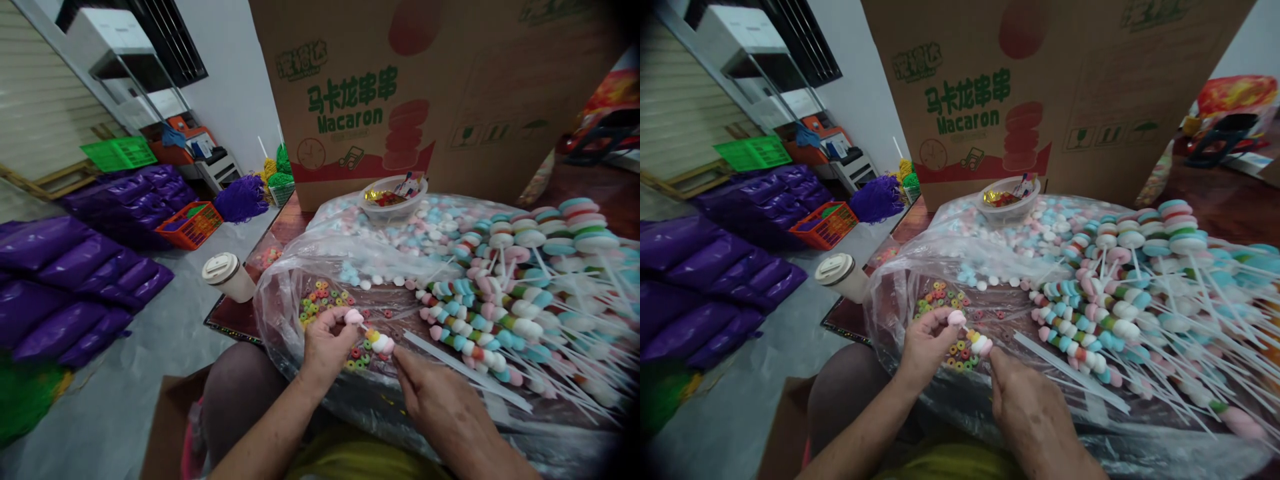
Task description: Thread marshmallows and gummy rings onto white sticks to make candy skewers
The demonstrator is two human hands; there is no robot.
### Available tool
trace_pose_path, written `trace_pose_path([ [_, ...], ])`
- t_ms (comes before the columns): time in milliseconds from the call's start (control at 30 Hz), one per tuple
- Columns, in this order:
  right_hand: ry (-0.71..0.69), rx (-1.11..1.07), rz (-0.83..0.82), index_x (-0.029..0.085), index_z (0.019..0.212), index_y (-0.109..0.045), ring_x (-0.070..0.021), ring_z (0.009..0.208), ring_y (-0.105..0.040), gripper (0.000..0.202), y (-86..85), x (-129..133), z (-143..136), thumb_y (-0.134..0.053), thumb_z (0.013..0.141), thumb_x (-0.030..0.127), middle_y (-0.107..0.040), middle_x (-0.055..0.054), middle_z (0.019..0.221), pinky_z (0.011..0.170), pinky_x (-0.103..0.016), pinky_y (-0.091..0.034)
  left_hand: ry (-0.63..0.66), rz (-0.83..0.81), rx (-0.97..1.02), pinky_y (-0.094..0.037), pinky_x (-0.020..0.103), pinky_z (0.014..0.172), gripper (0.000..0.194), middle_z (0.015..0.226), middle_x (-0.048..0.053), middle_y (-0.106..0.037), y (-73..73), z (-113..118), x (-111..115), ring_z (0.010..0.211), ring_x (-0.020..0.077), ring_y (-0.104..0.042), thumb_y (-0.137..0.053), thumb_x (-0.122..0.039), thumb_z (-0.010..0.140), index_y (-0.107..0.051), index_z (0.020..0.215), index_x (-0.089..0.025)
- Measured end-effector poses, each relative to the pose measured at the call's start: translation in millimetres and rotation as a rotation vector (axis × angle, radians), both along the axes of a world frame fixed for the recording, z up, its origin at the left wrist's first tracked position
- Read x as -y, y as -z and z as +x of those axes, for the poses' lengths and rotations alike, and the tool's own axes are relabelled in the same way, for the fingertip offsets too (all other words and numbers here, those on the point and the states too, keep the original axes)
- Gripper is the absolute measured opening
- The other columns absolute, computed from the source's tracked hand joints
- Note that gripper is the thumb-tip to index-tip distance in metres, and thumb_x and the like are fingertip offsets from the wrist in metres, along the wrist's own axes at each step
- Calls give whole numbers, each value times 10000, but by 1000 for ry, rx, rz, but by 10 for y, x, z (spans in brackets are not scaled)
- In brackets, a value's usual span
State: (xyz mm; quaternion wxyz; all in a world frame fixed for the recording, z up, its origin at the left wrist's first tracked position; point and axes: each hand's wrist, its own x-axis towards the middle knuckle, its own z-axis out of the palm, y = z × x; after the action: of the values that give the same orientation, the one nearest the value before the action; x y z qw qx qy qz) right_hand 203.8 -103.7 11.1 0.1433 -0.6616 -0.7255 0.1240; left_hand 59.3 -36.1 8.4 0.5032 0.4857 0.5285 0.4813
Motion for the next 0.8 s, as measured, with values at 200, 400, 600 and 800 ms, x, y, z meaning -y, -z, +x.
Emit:
trace_pose_path([
  [200, 10, 207, -53, 276, 951, -568, -185, 517, -627, 245, -100, 4, -83, -423, 788, 165, -676, 7, 661, 401, -255, -201, 49, 338, -372, -469, 191, 578, 191, 697, 13, -661, 93, -60, 40, 574, 99, -574, -557, -131, 651, -669, 805, -157],
  [400, -5, 232, -77, 247, 963, -567, -194, 520, -631, 262, -45, 20, -225, -433, 774, 125, -673, -2, 665, 401, -260, -194, 27, 291, -329, -474, 196, 532, 195, 687, 25, -659, 225, -15, 89, 566, 111, -582, -525, -154, 693, -659, 834, -138],
  [600, 21, -22, 6, 189, 859, -577, -157, 589, -610, 235, 160, -118, -206, -369, 795, 104, -651, -37, 700, 471, -233, -332, 200, 279, -255, -479, 244, 690, 183, 796, 38, -659, 263, -67, 131, 713, 138, -603, -560, -180, 699, -643, 862, -173],
  [800, -39, -507, 99, 168, 725, -568, -140, 636, -552, 256, 305, -185, -169, -343, 833, 225, -604, -45, 679, 589, -236, -420, 71, -232, 468, -477, 284, 682, 424, 873, 55, -613, 164, 7, 35, 750, 146, -603, -509, -422, 772, -413, 1113, -190],
])
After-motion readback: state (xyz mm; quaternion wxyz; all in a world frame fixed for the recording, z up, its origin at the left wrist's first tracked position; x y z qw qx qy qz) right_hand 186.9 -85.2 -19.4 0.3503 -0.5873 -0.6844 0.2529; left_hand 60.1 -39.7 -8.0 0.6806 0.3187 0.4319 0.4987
